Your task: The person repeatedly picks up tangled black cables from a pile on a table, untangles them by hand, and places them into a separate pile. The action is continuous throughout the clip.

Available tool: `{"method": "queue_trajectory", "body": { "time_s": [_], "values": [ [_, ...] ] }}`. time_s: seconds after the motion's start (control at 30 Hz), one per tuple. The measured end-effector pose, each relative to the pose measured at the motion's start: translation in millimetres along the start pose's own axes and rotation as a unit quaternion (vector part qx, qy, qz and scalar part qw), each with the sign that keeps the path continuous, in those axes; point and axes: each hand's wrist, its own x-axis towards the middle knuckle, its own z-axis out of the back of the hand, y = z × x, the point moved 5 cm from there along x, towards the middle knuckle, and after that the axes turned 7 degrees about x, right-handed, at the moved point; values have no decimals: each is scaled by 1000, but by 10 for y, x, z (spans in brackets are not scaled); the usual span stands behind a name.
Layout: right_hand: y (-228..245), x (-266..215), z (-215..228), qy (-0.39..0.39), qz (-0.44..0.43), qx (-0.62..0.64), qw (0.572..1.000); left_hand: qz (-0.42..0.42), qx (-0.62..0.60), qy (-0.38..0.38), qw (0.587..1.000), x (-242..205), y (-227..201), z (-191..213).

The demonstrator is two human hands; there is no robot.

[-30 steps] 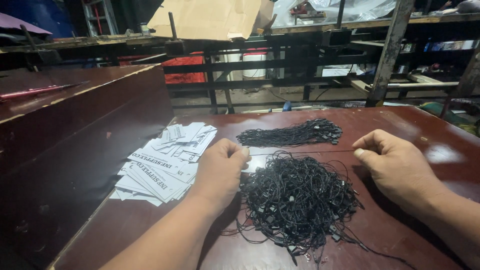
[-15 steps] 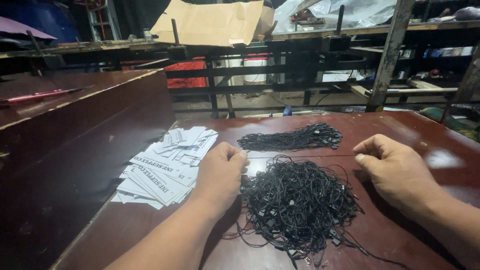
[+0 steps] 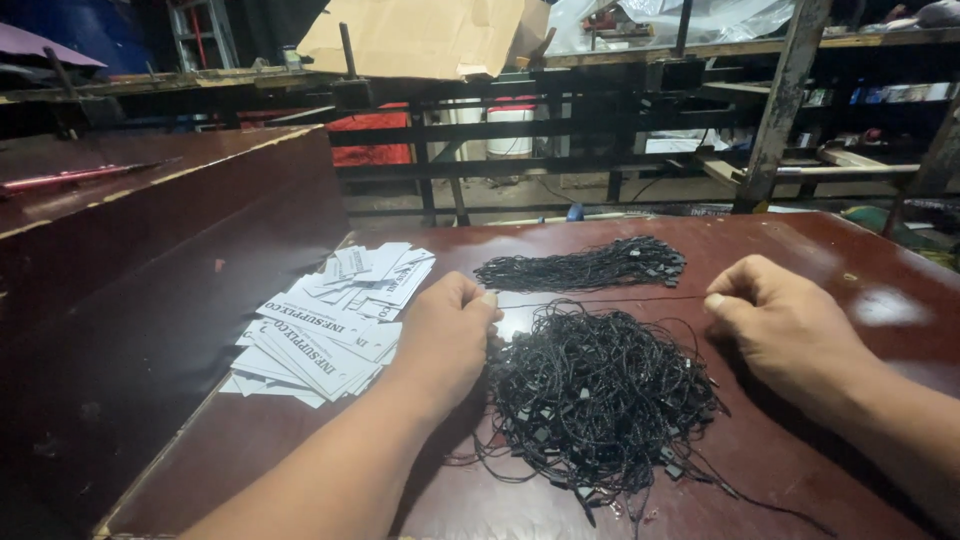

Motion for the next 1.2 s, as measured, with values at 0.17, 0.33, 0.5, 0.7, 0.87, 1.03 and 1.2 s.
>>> {"method": "queue_trajectory", "body": {
  "time_s": [0.17, 0.33, 0.5, 0.7, 0.87, 1.03, 1.2],
  "values": [
    [15, 109, -192, 56, 45, -39, 997, -14, 18, 5, 1000, 118, -36, -85],
    [158, 29, -331, 123, 4, 91, 988, -105, 135, 39, 985, 359, -134, -519],
    [102, 4, -266, 148, 23, 135, 980, -147, 306, 111, 934, 290, -314, -782],
    [301, -142, -91, 78, -26, 92, 992, -95, 45, 7, 994, 300, -378, -327],
    [168, 295, -253, 36, 52, -54, 997, 8, 176, -39, 984, 363, -214, -159],
    [328, 267, -352, 50, 35, -113, 992, 32, 255, -70, 964, 537, -58, -173],
    [135, 483, -372, 38, 64, -266, 961, 23, 313, -82, 946, 602, 18, -171]
  ]
}}
